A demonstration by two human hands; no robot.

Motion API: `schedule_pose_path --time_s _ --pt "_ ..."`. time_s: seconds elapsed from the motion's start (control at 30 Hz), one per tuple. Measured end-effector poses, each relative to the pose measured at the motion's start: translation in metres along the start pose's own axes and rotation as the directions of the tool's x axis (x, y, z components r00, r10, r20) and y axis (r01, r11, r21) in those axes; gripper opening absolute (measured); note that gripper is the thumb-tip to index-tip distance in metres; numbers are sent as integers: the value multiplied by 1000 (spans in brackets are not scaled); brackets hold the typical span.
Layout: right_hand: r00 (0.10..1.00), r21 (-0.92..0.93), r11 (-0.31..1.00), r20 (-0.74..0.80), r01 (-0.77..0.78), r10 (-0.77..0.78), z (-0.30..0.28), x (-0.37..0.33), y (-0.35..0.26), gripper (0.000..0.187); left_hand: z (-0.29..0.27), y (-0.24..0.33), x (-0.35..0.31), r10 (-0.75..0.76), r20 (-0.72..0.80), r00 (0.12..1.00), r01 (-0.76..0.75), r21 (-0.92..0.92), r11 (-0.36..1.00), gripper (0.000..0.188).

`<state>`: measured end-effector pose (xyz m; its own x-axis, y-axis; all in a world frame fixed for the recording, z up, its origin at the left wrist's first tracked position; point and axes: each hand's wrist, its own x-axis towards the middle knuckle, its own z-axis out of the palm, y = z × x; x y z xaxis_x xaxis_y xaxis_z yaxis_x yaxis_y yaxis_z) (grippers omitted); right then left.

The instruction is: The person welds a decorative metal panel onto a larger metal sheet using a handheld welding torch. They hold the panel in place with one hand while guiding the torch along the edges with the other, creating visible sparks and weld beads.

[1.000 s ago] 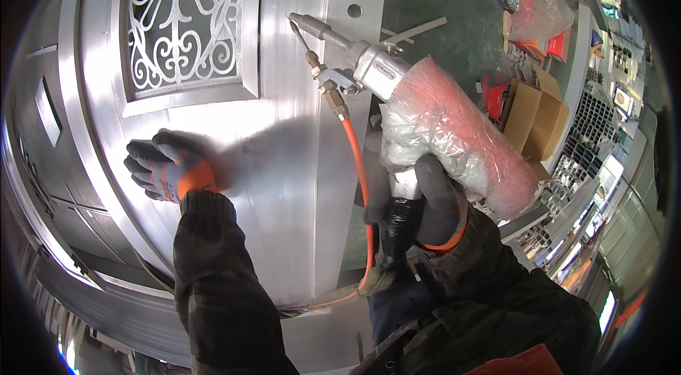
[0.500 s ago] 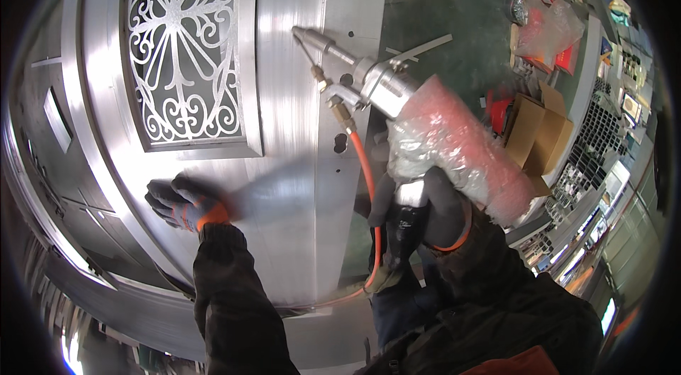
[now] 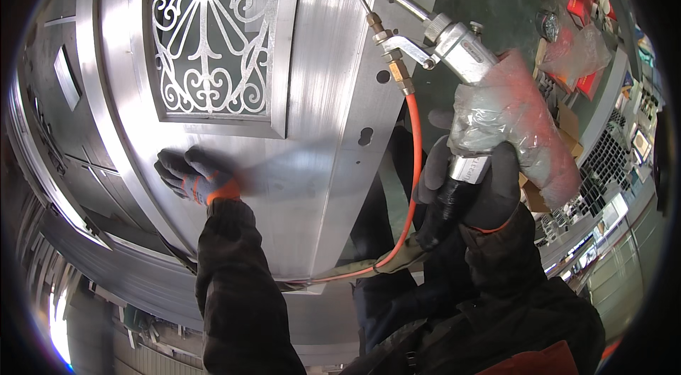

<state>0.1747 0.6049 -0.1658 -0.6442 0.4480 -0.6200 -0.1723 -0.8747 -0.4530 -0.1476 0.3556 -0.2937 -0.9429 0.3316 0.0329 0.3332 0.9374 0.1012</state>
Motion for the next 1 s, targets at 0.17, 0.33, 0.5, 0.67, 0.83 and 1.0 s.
schedule_pose_path --time_s 0.17,0.33,0.5,0.67,0.83,1.0 --pt "996 -52 995 -45 -82 80 11 -12 -9 85 2 -4 5 -19 33 999 17 59 998 82" --pt "995 -210 978 -93 3 -23 21 -12 -8 81 -6 -5 9 -40 82 996 30 117 993 81" --pt "973 -66 998 -228 22 -37 41 -3 -10 41 -2 5 8 -193 192 962 141 255 957 79" --pt "979 -114 986 -150 119 -135 53 27 -29 47 1 33 -16 -362 76 929 340 210 917 74" --pt "967 -21 986 -194 163 -164 57 56 -28 47 6 28 -20 -324 73 943 308 176 935 73" --pt "934 -21 984 -311 178 -176 70 68 -22 43 0 30 -20 -300 39 953 291 153 944 72"
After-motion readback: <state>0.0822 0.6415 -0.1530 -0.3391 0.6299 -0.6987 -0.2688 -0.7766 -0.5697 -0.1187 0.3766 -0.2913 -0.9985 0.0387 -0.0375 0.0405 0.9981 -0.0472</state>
